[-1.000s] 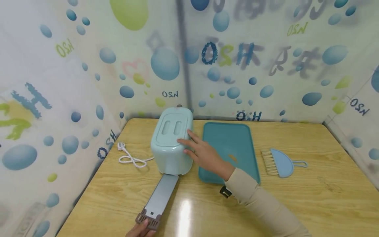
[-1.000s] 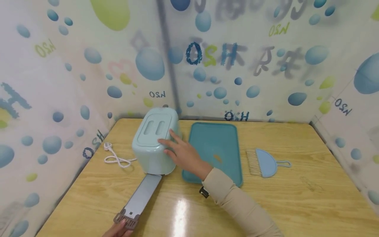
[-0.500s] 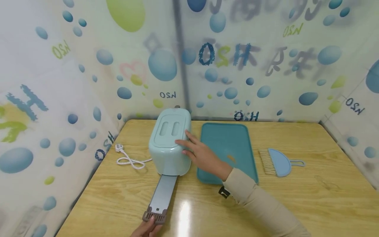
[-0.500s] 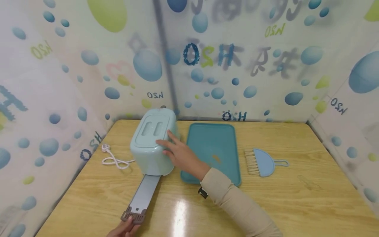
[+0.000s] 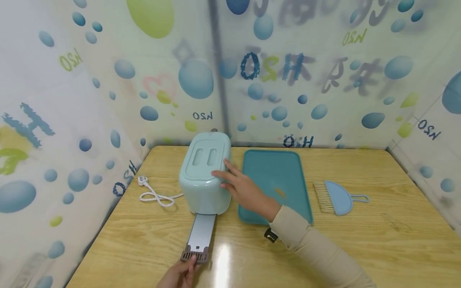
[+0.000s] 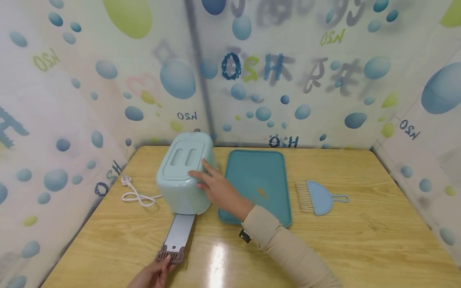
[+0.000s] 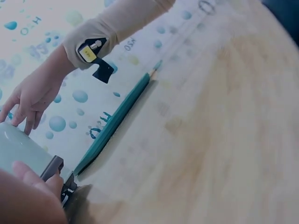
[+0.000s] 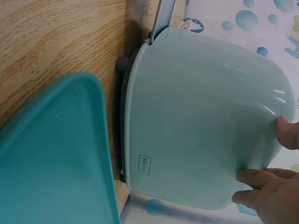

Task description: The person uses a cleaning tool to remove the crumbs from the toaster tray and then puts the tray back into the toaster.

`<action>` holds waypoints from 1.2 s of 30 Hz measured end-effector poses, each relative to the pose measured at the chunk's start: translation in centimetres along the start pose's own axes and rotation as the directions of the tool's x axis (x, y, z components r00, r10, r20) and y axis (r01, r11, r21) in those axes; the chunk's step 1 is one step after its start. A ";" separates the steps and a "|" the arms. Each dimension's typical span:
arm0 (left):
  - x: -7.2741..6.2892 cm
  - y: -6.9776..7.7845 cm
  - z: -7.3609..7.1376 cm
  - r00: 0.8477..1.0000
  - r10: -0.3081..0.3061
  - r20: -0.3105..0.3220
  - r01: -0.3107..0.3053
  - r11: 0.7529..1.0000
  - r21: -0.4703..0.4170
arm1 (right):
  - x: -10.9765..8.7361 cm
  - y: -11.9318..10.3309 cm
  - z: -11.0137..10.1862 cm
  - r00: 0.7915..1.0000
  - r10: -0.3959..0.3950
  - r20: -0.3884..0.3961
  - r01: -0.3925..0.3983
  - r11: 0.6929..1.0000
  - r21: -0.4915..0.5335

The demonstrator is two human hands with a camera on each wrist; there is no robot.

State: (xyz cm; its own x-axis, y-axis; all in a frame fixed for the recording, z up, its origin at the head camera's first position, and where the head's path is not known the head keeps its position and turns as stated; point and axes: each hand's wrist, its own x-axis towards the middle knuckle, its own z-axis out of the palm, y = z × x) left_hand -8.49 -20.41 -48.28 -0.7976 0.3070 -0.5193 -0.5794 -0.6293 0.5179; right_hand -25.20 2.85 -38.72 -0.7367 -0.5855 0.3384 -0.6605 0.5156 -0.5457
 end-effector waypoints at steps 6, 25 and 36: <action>0.6 0.9 0.7 0.999 -0.023 0.049 0.026 0.998 -0.059 | 0.0 0.1 0.2 1.000 -0.007 -0.022 0.008 1.000 0.019; 0.4 1.0 0.1 0.965 -0.015 0.260 0.045 0.993 -0.107 | -0.1 -0.1 0.9 0.997 -0.034 -0.063 0.038 0.998 0.051; 2.1 1.9 1.8 0.992 0.081 0.098 -0.065 0.986 -0.151 | 0.0 0.3 1.0 0.996 -0.045 -0.071 0.049 0.997 0.060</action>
State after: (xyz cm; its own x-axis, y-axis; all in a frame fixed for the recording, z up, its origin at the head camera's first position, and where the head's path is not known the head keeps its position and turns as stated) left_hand -11.59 -19.64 -47.20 -0.8544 0.3240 -0.4063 -0.4942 -0.7485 0.4422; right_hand -25.26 2.42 -39.63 -0.7147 -0.5619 0.4164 -0.6861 0.4480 -0.5732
